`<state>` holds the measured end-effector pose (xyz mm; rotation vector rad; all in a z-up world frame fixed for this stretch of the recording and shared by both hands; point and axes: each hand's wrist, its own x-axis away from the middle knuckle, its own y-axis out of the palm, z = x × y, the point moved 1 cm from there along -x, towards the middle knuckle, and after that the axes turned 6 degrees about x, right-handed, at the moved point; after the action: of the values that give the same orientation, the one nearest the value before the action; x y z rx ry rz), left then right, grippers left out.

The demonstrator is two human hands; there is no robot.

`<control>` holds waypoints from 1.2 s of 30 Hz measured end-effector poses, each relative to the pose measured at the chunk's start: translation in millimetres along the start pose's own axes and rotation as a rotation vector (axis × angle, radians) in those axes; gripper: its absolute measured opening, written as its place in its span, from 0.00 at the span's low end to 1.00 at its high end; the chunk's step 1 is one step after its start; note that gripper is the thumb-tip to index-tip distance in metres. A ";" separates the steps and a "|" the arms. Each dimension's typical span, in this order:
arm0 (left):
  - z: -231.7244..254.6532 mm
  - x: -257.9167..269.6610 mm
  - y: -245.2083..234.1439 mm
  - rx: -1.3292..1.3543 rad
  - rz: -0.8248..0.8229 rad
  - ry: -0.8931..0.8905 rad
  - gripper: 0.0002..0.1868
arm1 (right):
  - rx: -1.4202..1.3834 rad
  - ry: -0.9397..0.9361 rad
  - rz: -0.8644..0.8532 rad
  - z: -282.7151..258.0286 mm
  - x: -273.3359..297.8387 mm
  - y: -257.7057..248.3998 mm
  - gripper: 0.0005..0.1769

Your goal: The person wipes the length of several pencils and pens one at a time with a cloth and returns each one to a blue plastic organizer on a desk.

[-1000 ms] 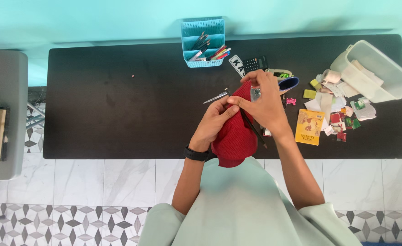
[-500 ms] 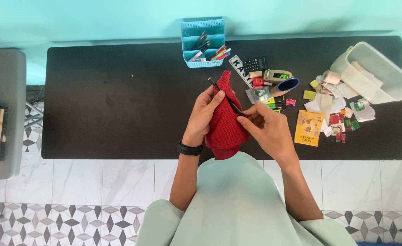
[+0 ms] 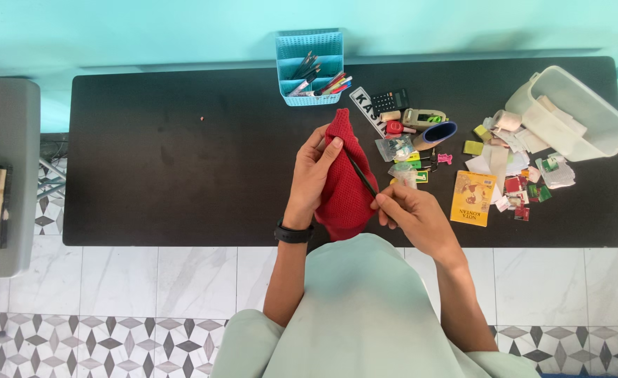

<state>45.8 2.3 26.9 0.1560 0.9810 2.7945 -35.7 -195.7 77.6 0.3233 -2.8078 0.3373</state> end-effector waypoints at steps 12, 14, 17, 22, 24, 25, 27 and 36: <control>-10.1 2.7 7.4 -0.167 0.041 0.038 0.18 | 0.322 -0.151 0.269 -21.3 12.0 -13.5 0.10; -11.5 4.5 7.7 -0.224 0.038 0.003 0.17 | 0.342 -0.146 0.270 -21.5 12.6 -13.7 0.09; -16.6 8.7 13.4 -0.147 0.025 -0.023 0.17 | 0.337 -0.137 0.288 -19.4 13.3 -13.9 0.10; -36.0 16.9 33.2 -0.142 -0.002 -0.132 0.15 | 0.365 -0.068 0.304 -20.7 8.2 -15.2 0.10; -43.5 17.7 40.6 -0.109 -0.019 -0.151 0.15 | 0.338 -0.152 0.344 -24.6 7.9 -16.4 0.11; -46.8 19.4 41.6 -0.077 -0.031 -0.173 0.15 | 0.337 -0.151 0.341 -26.3 6.8 -17.1 0.11; -53.1 21.2 40.4 -0.044 -0.030 -0.163 0.14 | 0.360 -0.085 0.327 -28.2 4.3 -18.4 0.14; -73.8 27.3 29.0 0.011 0.061 -0.113 0.12 | 0.411 -0.133 0.304 -9.6 10.3 -19.9 0.14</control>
<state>3.8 -59.5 -11.2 0.3466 0.9811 2.7999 -37.7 -214.0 93.7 -0.0014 -2.8987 1.0002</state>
